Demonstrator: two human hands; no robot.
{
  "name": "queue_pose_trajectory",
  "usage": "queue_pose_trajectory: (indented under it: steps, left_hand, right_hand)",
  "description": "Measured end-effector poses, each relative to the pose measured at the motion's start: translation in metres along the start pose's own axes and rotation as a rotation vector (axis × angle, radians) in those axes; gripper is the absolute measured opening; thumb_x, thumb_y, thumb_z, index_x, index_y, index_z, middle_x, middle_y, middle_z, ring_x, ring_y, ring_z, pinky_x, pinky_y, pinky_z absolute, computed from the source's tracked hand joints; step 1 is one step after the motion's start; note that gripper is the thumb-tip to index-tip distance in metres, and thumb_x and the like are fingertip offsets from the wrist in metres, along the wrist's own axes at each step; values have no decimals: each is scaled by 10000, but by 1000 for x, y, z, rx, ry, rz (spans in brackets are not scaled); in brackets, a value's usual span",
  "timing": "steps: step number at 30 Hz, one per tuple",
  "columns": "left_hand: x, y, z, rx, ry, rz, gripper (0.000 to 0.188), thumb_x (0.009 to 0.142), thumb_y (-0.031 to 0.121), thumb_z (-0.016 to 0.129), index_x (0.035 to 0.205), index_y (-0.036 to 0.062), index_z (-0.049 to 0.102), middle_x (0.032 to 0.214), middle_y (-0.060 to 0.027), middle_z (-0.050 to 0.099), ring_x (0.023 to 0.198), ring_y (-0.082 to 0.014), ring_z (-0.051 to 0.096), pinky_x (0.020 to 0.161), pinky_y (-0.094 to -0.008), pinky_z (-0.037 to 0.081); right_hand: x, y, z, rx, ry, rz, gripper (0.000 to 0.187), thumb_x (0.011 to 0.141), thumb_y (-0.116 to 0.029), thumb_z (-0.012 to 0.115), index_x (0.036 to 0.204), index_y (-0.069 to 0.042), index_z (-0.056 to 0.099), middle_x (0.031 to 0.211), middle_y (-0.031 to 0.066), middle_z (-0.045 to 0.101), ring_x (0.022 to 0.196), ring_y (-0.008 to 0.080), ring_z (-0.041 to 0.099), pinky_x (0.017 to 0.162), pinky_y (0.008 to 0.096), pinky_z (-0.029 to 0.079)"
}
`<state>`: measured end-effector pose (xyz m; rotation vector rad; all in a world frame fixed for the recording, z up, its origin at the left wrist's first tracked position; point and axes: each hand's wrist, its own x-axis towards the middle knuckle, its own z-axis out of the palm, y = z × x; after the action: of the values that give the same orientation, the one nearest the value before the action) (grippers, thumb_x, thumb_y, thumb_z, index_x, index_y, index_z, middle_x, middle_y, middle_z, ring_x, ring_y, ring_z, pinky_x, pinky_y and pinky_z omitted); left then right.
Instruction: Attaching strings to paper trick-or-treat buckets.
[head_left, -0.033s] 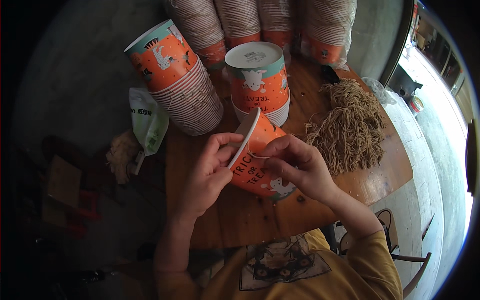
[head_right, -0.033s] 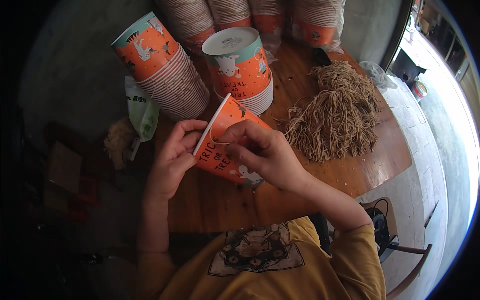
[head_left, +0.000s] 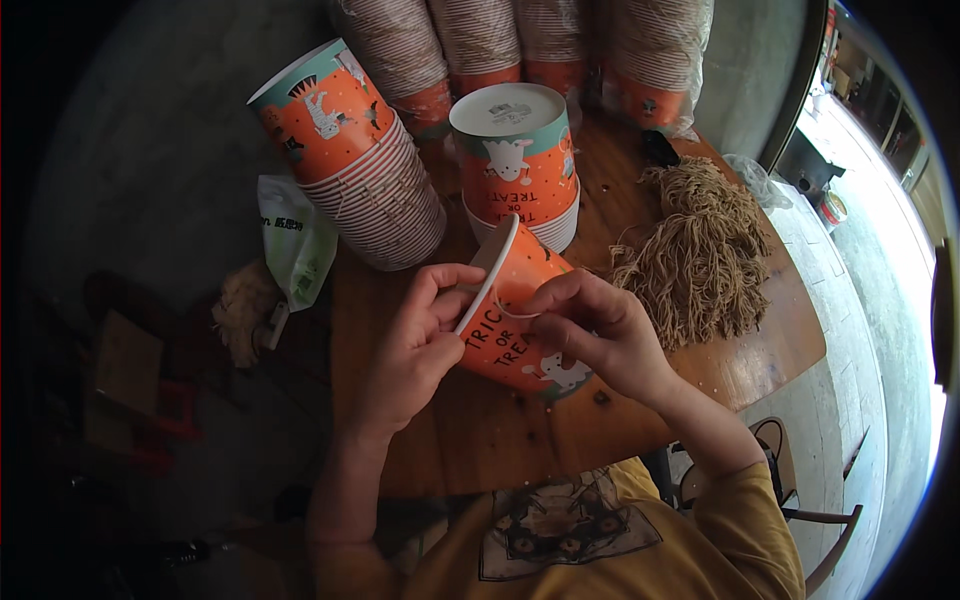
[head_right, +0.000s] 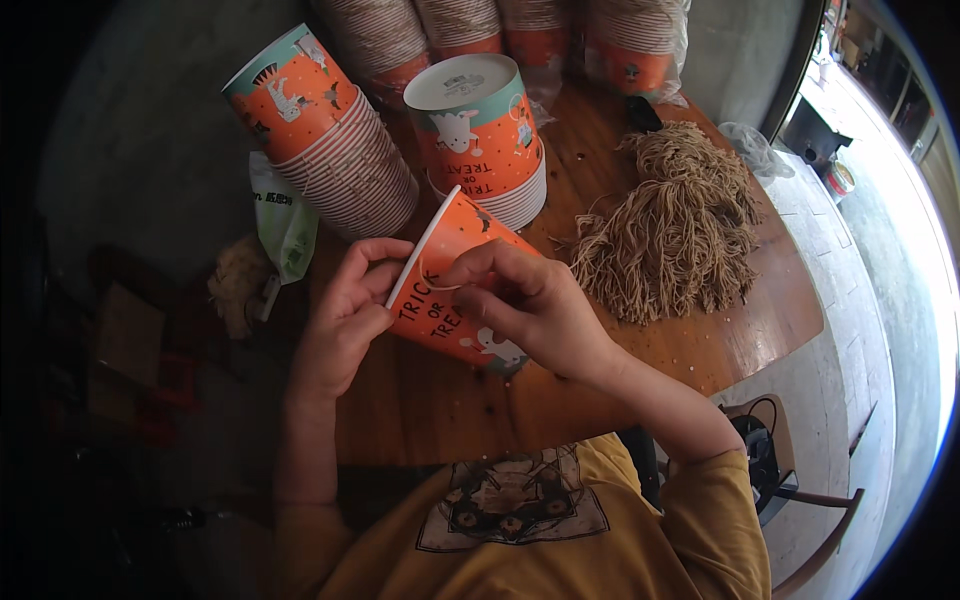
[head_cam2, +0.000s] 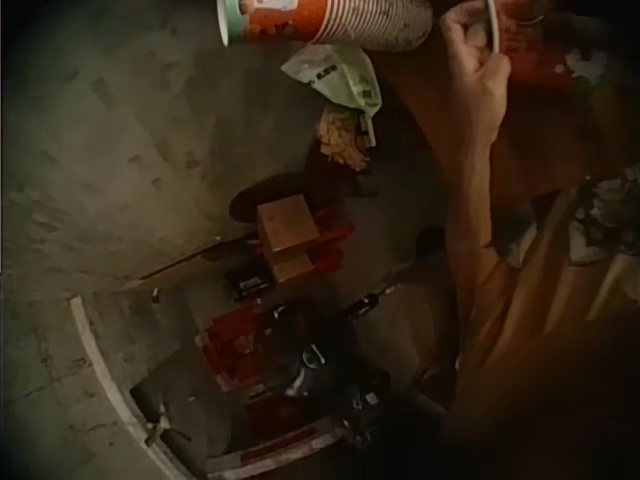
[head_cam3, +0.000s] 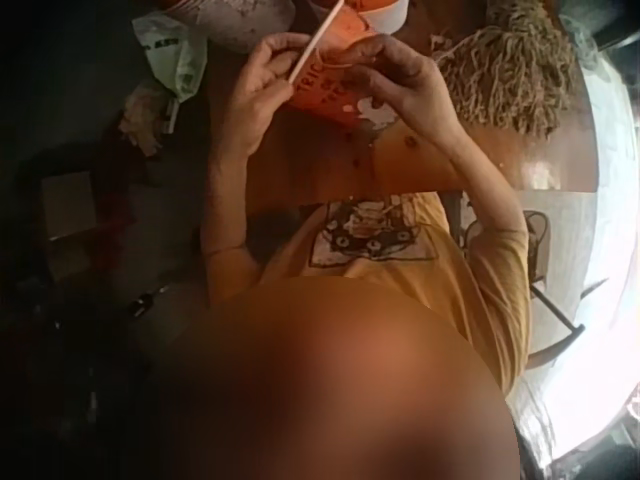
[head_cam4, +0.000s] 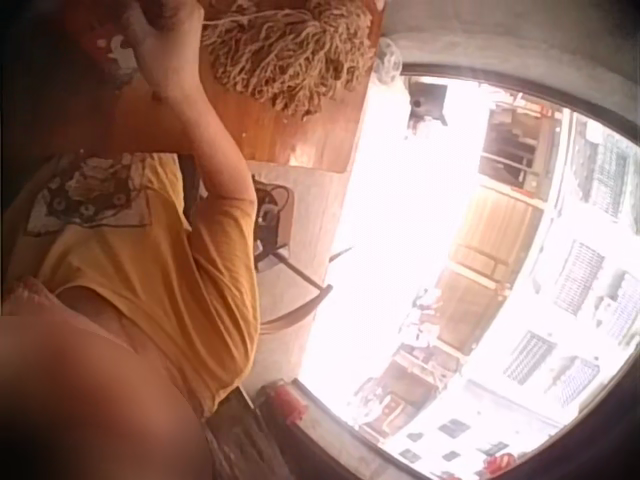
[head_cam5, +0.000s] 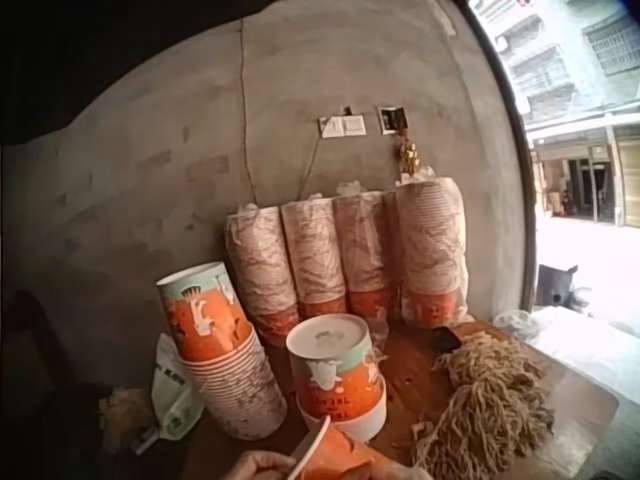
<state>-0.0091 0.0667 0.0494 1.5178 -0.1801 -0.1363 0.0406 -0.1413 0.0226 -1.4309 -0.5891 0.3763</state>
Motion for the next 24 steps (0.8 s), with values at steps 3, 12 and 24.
queue_pose_trajectory:
  steps: [3, 12, 24]
  left_hand:
    - [4, 0, 4, -127, -27, 86, 687, 742, -128, 377, 1387, 81, 267, 1223, -135, 524, 1082, -165, 542, 934, -283, 414]
    - [7, -8, 14, 612, -8, 433, 318, 849, 56, 638, 1155, 53, 550, 1093, -82, 532, 997, -218, 574, 830, -309, 481]
    - [3, -15, 19, 806, 63, 470, 63, 920, 70, 559, 917, 10, 540, 939, -83, 514, 783, -170, 511, 677, -269, 432]
  right_hand:
    - [3, 14, -4, 93, -5, -129, 134, 897, -24, 591, 1030, -35, 596, 826, -19, 632, 729, 7, 561, 630, 180, 462]
    - [5, 13, -1, -3, 77, -213, 86, 895, -8, 583, 978, -19, 602, 834, -19, 621, 716, 13, 559, 652, 186, 477]
    - [-6, 8, -2, -366, 50, -361, 128, 829, -32, 627, 952, -3, 605, 745, 10, 603, 674, 53, 572, 597, 230, 471]
